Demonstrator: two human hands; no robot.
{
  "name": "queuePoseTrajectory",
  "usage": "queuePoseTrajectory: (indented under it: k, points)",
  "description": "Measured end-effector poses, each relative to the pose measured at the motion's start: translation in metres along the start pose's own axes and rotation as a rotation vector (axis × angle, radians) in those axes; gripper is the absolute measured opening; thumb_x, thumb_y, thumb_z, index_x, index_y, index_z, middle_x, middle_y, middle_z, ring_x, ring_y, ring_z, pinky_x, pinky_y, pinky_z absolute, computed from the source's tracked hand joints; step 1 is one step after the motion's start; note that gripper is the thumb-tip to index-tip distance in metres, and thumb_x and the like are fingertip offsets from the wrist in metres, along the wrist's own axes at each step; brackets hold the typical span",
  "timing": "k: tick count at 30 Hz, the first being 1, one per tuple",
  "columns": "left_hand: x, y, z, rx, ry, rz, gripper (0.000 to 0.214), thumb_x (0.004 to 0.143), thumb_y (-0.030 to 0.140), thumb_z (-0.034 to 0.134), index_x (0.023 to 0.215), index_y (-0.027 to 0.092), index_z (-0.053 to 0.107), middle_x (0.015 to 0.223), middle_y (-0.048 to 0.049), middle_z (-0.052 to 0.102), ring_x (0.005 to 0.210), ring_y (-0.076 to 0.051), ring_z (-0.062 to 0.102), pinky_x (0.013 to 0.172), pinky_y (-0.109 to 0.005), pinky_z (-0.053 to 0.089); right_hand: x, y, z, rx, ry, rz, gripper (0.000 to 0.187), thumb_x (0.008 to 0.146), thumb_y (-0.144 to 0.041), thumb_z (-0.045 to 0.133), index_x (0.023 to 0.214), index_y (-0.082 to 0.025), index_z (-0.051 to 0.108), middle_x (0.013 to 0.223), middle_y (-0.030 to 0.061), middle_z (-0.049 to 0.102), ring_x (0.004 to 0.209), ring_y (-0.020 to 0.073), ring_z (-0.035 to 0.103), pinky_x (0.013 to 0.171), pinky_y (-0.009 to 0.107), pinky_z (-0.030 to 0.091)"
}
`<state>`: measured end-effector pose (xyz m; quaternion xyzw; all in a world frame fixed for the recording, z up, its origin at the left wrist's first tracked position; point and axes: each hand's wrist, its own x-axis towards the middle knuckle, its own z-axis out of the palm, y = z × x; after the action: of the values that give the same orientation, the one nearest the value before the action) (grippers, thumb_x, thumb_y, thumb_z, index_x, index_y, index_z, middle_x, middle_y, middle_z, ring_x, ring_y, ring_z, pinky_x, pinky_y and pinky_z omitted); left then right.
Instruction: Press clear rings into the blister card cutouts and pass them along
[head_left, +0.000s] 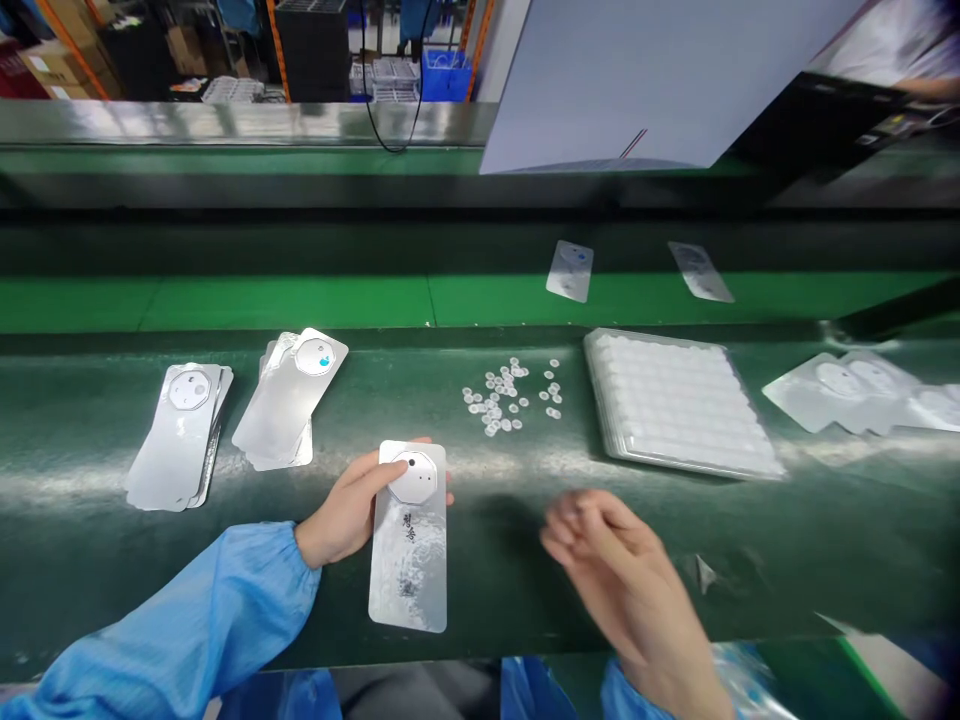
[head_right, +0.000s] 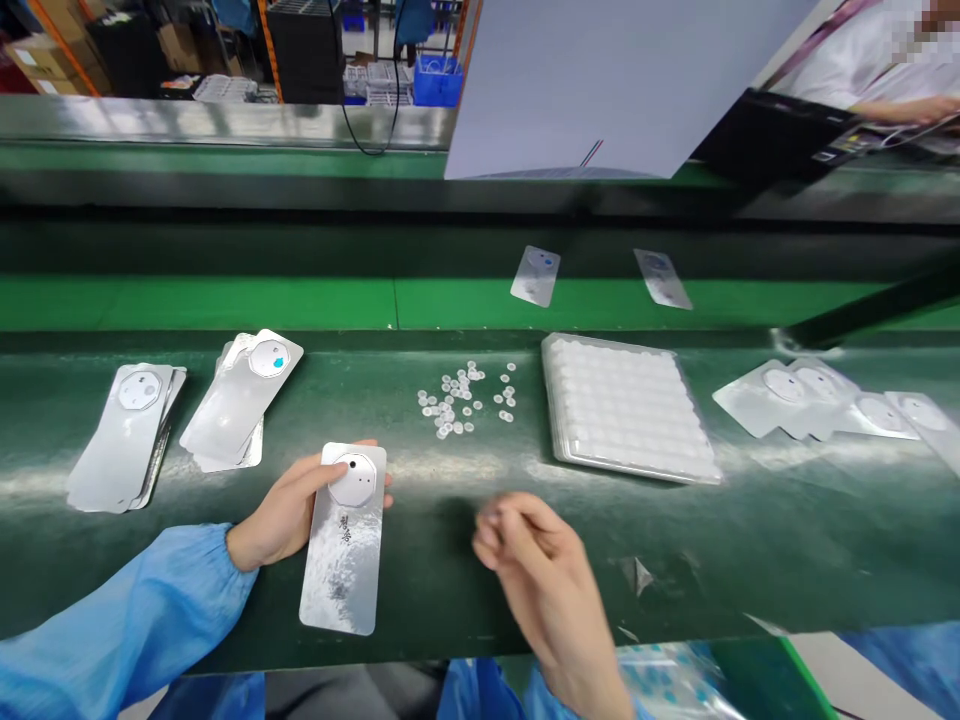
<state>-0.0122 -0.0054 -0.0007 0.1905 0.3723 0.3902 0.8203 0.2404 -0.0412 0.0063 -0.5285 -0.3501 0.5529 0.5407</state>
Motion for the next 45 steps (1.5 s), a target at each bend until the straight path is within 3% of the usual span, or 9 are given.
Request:
queuePoseTrajectory:
  k: [11,15,19,25,29,32,36,41,45]
  points:
    - [-0.005,0.005,0.011,0.230,0.207,-0.059,0.070,0.073,0.037,0.090,0.135,0.016,0.064,0.120,-0.0155,0.078,0.109,-0.035,0.075,0.079,-0.033,0.064,-0.075,0.002,-0.182,-0.409,0.538,-0.138,0.062,0.070,-0.079,0.069,0.049,-0.029,0.039,0.050,-0.0047,0.031,0.039,0.0117,0.027,0.035,0.029,0.026]
    - [0.004,0.010,0.010,0.307,0.321,-0.082,0.076,0.062,0.041,0.095,0.129,0.018,0.068,0.113,-0.0147,0.080,0.110,-0.037,0.074,0.078,-0.034,0.065,-0.092,0.018,-0.231,-0.746,0.917,-0.132,0.043,0.084,-0.058,0.060,0.058,-0.024,0.062,0.058,0.0039,0.057,0.057,0.0206,0.052,0.059,0.039,0.053]
    - [0.019,0.000,0.030,0.320,0.440,-0.033,0.072,0.052,0.035,0.097,0.116,0.016,0.071,0.105,-0.0124,0.081,0.101,-0.035,0.076,0.073,-0.032,0.065,-0.080,0.040,-0.194,-0.755,1.035,-0.181,0.030,0.084,-0.043,0.063,0.088,-0.016,0.076,0.081,0.0130,0.071,0.082,0.0291,0.065,0.079,0.043,0.055]
    - [0.038,-0.045,0.100,0.441,0.103,0.202,0.068,0.074,0.057,0.083,0.122,0.012,0.068,0.119,-0.0181,0.076,0.110,-0.035,0.073,0.094,-0.042,0.059,-0.039,0.030,-0.057,-0.391,-0.034,-0.188,0.049,0.094,-0.061,0.059,0.107,-0.016,0.074,0.074,0.0054,0.068,0.061,0.0167,0.058,0.054,0.026,0.047]
    - [0.086,-0.026,0.128,0.751,-0.133,0.525,0.060,0.097,0.048,0.061,0.148,0.021,0.049,0.148,-0.0149,0.061,0.137,-0.027,0.058,0.114,-0.040,0.045,0.017,-0.039,-0.109,-0.398,0.162,-0.256,0.049,0.088,-0.064,0.066,0.092,-0.016,0.073,0.070,0.0047,0.067,0.063,0.0186,0.060,0.055,0.027,0.047]
    - [0.140,0.019,0.137,1.243,-0.051,0.737,0.050,0.100,0.032,0.055,0.148,0.017,0.048,0.144,-0.0160,0.063,0.136,-0.026,0.058,0.117,-0.042,0.042,0.079,-0.095,-0.192,-0.682,0.588,-0.225,0.050,0.089,-0.062,0.058,0.088,-0.014,0.071,0.058,0.0008,0.057,0.049,0.0150,0.049,0.046,0.026,0.035]
    - [0.211,0.067,0.158,1.373,0.101,0.804,0.048,0.095,0.020,0.064,0.142,0.015,0.055,0.150,-0.0189,0.055,0.143,-0.035,0.047,0.123,-0.058,0.027,0.134,-0.133,-0.248,-0.841,0.688,-0.181,0.040,0.092,-0.043,0.060,0.064,-0.014,0.064,0.056,0.0070,0.055,0.058,0.0208,0.057,0.058,0.035,0.042]
    - [0.250,0.090,0.176,1.294,0.092,0.742,0.042,0.098,0.036,0.066,0.134,0.016,0.060,0.137,-0.0129,0.061,0.118,-0.029,0.063,0.099,-0.052,0.055,0.114,-0.102,-0.228,-1.037,0.758,-0.367,0.014,0.082,-0.031,0.068,0.079,-0.017,0.067,0.079,0.0123,0.064,0.088,0.0324,0.062,0.084,0.046,0.046]
    - [0.245,0.100,0.174,1.183,-0.052,0.663,0.044,0.099,0.037,0.064,0.135,0.012,0.058,0.133,-0.0122,0.062,0.112,-0.026,0.065,0.095,-0.046,0.057,0.065,-0.056,-0.178,-1.029,0.527,-0.685,0.022,0.093,-0.040,0.059,0.092,-0.020,0.069,0.082,0.0077,0.069,0.076,0.0244,0.063,0.076,0.037,0.049]
